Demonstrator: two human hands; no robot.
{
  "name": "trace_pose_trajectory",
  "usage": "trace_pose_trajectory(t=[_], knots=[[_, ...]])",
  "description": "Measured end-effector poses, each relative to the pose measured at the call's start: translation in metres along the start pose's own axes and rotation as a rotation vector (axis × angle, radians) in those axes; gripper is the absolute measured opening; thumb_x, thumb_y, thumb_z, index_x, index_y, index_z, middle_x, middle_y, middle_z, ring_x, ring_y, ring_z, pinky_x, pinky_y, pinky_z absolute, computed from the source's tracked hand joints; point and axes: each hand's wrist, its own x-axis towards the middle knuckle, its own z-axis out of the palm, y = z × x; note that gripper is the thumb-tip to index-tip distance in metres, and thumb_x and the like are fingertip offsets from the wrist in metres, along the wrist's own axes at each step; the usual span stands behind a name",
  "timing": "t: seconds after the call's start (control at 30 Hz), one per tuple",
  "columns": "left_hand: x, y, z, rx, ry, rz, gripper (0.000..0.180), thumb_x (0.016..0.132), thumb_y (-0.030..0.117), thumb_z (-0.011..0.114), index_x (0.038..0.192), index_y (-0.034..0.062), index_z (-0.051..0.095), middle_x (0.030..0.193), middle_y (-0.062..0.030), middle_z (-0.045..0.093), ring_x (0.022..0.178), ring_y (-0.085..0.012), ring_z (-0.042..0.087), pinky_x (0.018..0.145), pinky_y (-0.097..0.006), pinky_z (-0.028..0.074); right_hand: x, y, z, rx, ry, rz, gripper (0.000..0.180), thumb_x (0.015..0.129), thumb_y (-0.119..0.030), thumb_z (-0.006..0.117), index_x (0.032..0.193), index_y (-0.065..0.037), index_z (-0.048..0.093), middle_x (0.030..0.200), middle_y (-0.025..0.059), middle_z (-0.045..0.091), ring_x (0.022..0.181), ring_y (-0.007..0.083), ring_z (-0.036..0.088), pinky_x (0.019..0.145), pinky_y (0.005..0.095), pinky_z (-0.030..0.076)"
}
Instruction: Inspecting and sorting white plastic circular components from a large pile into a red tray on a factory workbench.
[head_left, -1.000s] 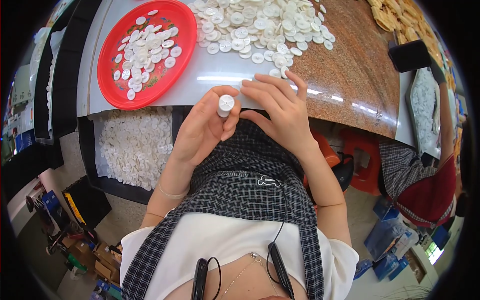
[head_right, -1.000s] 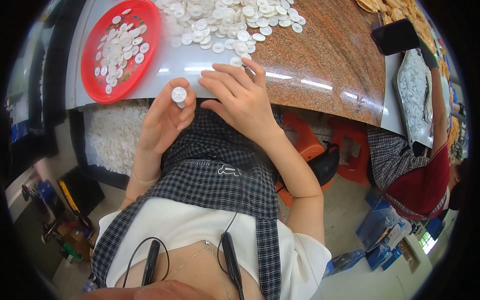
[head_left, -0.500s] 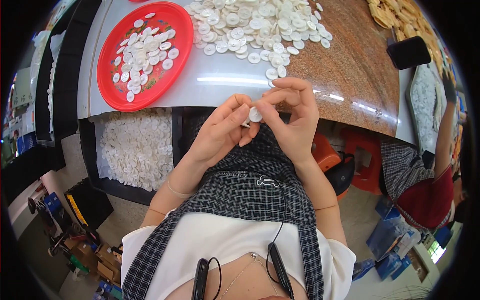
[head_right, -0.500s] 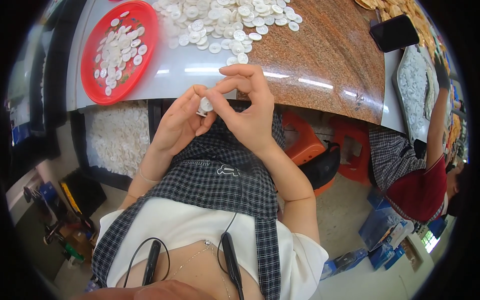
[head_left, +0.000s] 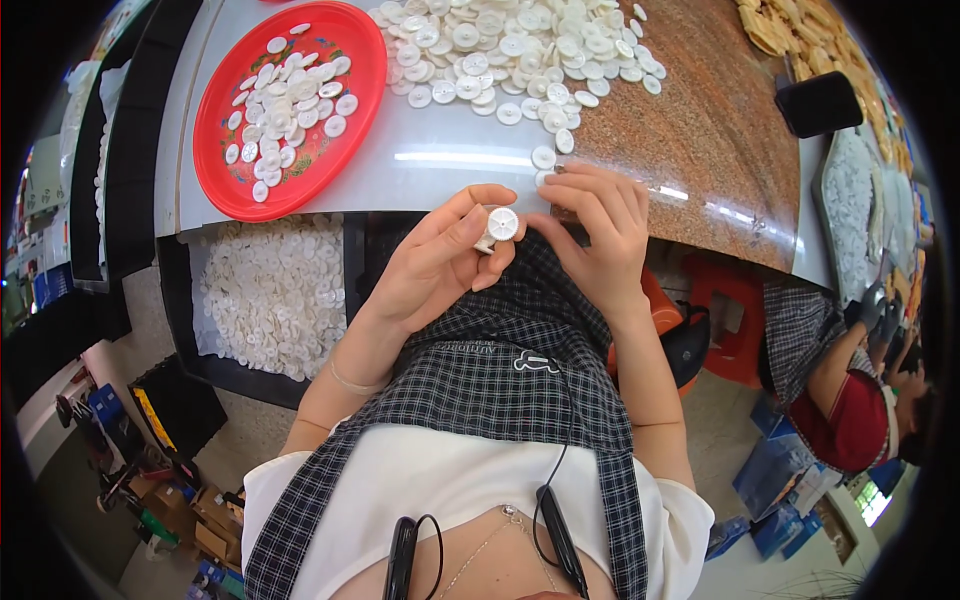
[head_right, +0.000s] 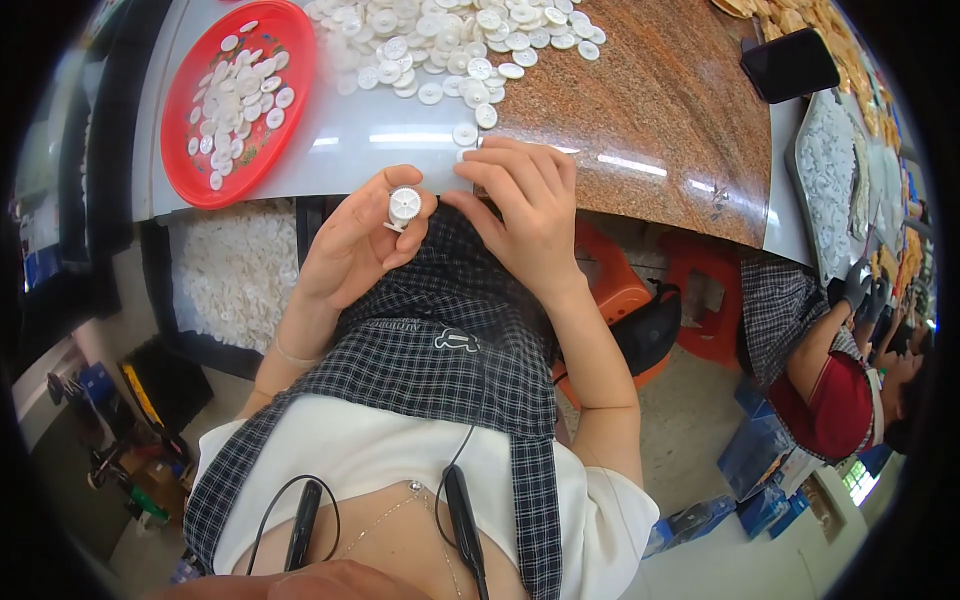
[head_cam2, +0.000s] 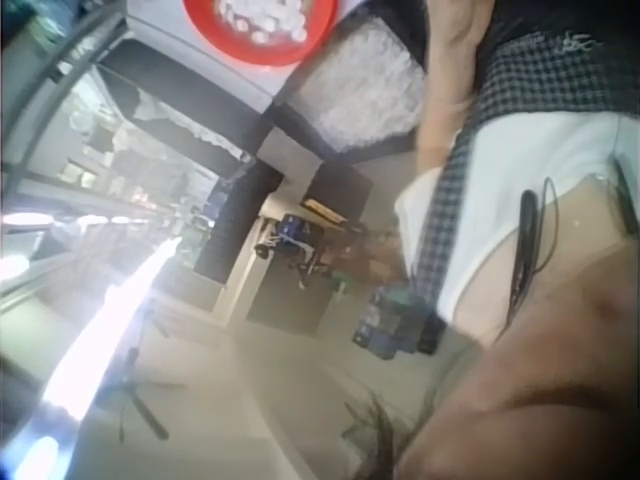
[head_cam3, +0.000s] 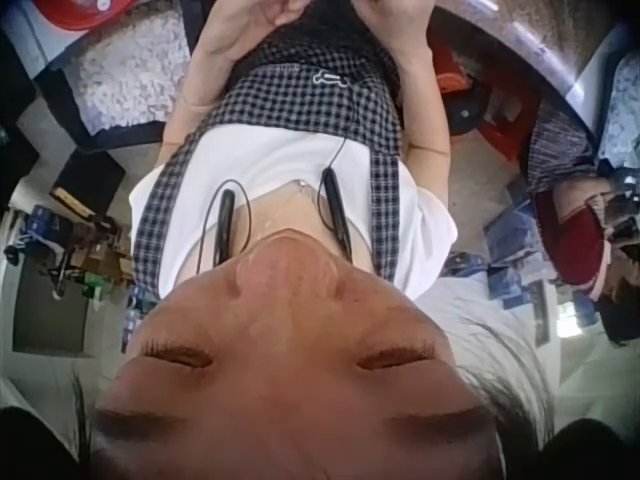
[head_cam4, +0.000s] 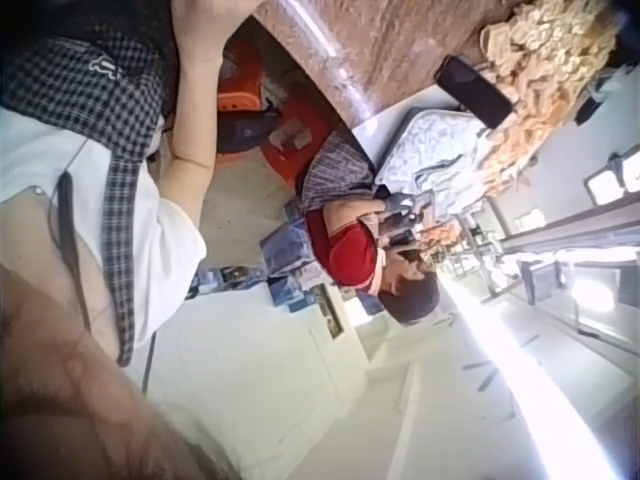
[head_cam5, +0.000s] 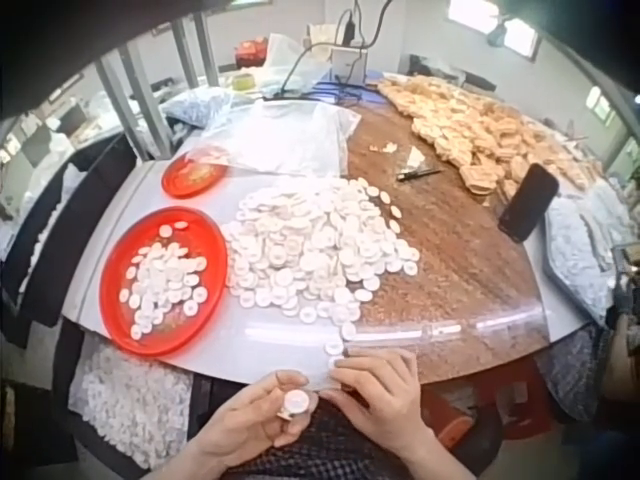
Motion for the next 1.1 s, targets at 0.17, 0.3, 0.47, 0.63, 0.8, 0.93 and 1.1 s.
trace_pose_trajectory(t=[0.17, 0.3, 0.47, 0.63, 0.8, 0.93, 1.1], knots=[[0.0, 0.0, 0.0, 0.006, -0.026, 0.012, 0.048, 0.1, 0.033, 0.051, 0.132, -0.0002, 0.041, 0.101, -0.0106, 0.052, 0.074, -0.0114, 0.049, 0.056, -0.02, 0.039, -0.012, 0.007, 0.004, 0.07, -0.002, -0.072, 0.029, 0.063, -0.008, 0.082, 0.088, -0.011, 0.067, 0.094, 0.0011, 0.068, 0.088, 0.0183, 0.064, 0.078, 0.0312, 0.045], [0.001, 0.0, -0.001, 0.014, -0.038, 0.005, 0.047, 0.1, 0.034, 0.05, 0.132, -0.0003, 0.043, 0.102, -0.0103, 0.053, 0.076, -0.0117, 0.05, 0.056, -0.02, 0.04, -0.013, 0.007, 0.005, 0.117, 0.02, -0.076, 0.027, 0.064, -0.004, 0.081, 0.087, -0.009, 0.067, 0.089, 0.0015, 0.068, 0.083, 0.0189, 0.066, 0.072, 0.0306, 0.048], [0.002, 0.0, 0.002, -0.026, -0.023, -0.005, 0.04, 0.101, 0.032, 0.048, 0.127, 0.0017, 0.046, 0.106, -0.0113, 0.054, 0.08, -0.0123, 0.052, 0.059, -0.021, 0.042, -0.008, -0.003, 0.002, 0.368, 0.075, 0.268, 0.019, 0.076, 0.0, 0.076, 0.091, -0.005, 0.065, 0.088, 0.0036, 0.069, 0.081, 0.0144, 0.066, 0.073, 0.0266, 0.051], [0.003, -0.004, 0.014, 0.203, 0.095, 0.028, 0.028, 0.102, 0.031, 0.046, 0.112, 0.0055, 0.048, 0.103, -0.009, 0.057, 0.086, -0.0123, 0.056, 0.062, -0.021, 0.042, 0.003, -0.017, -0.004, 0.885, 0.129, 0.592, 0.018, 0.086, 0.003, 0.067, 0.101, -0.001, 0.058, 0.088, 0.0067, 0.069, 0.079, 0.0099, 0.065, 0.072, 0.0214, 0.051], [0.007, -0.004, 0.011, 0.12, 0.007, -0.005, 0.024, 0.102, 0.031, 0.046, 0.103, 0.0072, 0.048, 0.101, -0.0082, 0.058, 0.078, -0.0106, 0.054, 0.06, -0.02, 0.041, 0.01, -0.026, -0.008, 0.815, 0.017, 0.584, 0.018, 0.085, -0.001, 0.069, 0.099, 0.0, 0.058, 0.084, 0.0076, 0.07, 0.078, 0.0096, 0.066, 0.073, 0.0232, 0.05], [0.008, -0.002, 0.009, 0.07, -0.009, -0.015, 0.024, 0.101, 0.031, 0.048, 0.102, 0.007, 0.047, 0.101, -0.0095, 0.058, 0.073, -0.0093, 0.051, 0.058, -0.02, 0.04, 0.01, -0.018, -0.002, 0.799, 0.018, 0.552, 0.017, 0.087, 0.005, 0.064, 0.101, -0.001, 0.057, 0.089, 0.0075, 0.069, 0.08, 0.0099, 0.064, 0.069, 0.0217, 0.051], [0.006, -0.001, 0.002, 0.028, -0.033, 0.005, 0.02, 0.101, 0.027, 0.049, 0.105, 0.0073, 0.049, 0.103, -0.0109, 0.059, 0.075, -0.0093, 0.052, 0.059, -0.02, 0.042, 0.012, -0.001, 0.0, 0.121, 0.01, 0.126, 0.018, 0.077, -0.001, 0.073, 0.094, -0.006, 0.068, 0.097, 0.004, 0.069, 0.087, 0.019, 0.064, 0.072, 0.0287, 0.05]])
